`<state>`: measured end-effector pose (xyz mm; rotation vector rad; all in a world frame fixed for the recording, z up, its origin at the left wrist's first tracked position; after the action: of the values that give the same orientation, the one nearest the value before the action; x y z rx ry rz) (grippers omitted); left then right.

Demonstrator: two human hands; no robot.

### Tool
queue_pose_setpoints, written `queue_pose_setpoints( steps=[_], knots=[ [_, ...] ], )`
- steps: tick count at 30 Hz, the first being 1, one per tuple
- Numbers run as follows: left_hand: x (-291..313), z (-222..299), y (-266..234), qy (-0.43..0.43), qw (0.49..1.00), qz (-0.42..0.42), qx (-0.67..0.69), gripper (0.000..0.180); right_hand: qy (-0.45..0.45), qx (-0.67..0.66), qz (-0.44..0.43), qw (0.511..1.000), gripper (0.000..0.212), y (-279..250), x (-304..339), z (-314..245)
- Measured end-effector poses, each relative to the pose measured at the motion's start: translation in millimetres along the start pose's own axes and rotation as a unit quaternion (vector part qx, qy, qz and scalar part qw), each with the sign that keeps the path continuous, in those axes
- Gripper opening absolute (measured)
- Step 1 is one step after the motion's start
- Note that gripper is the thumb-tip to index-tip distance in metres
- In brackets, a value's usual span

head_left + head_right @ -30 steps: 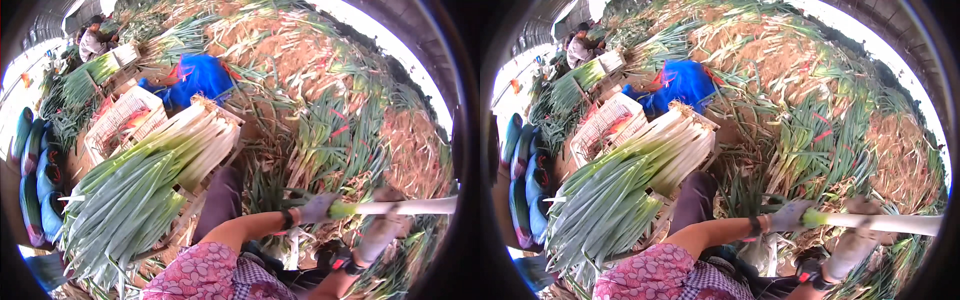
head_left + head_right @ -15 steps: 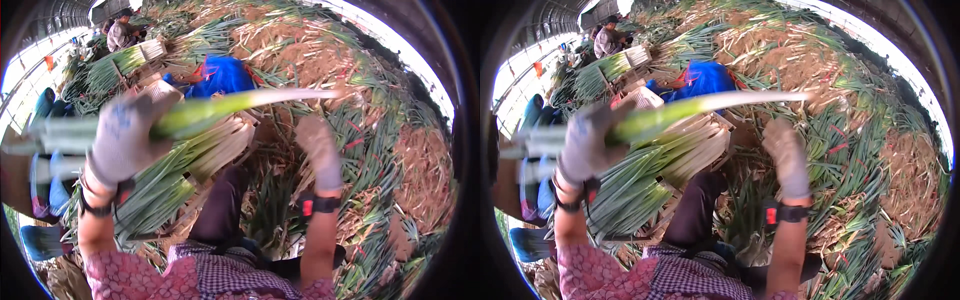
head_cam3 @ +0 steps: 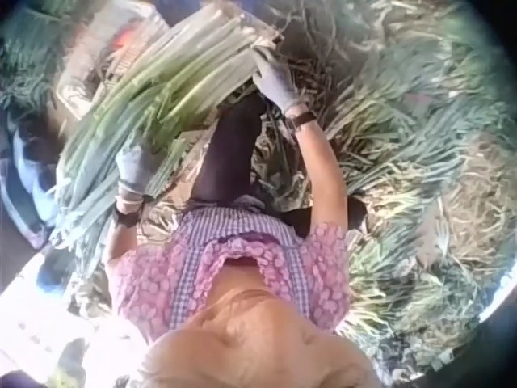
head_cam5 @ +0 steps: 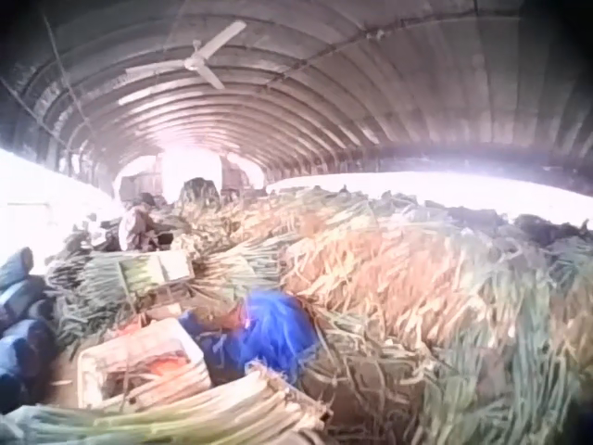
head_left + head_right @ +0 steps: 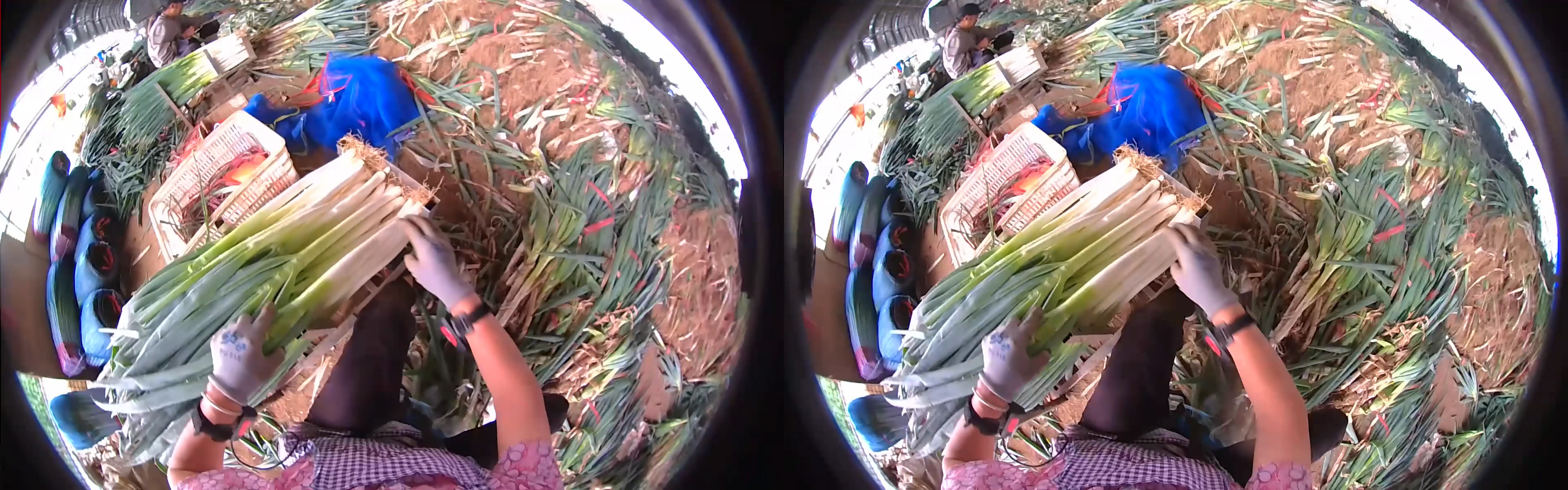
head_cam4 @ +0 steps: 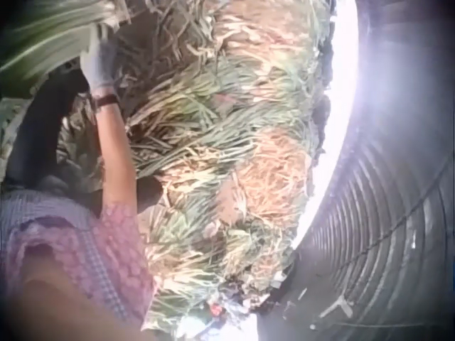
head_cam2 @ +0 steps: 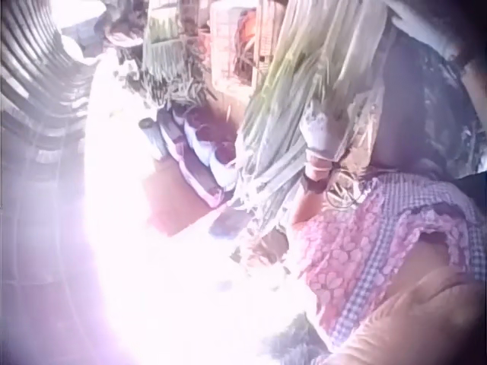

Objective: The person picks up leeks one at a time, peels away the outer layers by hand, and places the cleaned leeks into a wooden crate.

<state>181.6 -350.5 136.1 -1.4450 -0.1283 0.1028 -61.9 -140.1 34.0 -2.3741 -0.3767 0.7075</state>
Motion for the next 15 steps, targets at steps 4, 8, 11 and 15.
queue_pose_setpoints(
  steps=[4,8,11,15],
  knots=[
    [-7.1,13.0,10.8,-0.016,0.999,-0.013,-0.037,0.069,-0.026,0.199,-0.154,0.967,0.037,56.6,-43.6,44.4],
    [-15.8,14.9,12.1,-0.032,0.999,-0.022,-0.026,0.070,-0.057,0.333,-0.167,0.926,0.024,96.7,-63.4,93.7],
    [-11.4,4.4,15.6,-0.066,0.996,-0.054,-0.021,0.071,-0.027,0.355,-0.218,0.909,0.021,103.5,-72.5,63.6],
    [-13.4,4.2,14.2,-0.056,0.996,-0.051,-0.039,0.069,-0.055,0.398,-0.285,0.870,0.021,103.0,-59.1,73.0]
  ],
)
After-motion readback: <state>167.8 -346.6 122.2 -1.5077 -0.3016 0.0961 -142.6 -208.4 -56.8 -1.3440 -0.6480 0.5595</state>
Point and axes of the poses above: each hand's wrist, its own x-axis away from the middle knuckle, its own y-axis out of the palm, z = x × y, the point moved 5 cm from there along -x, towards the middle knuckle, and after that the axes turned 6 degrees about y, right-handed, at the moved point
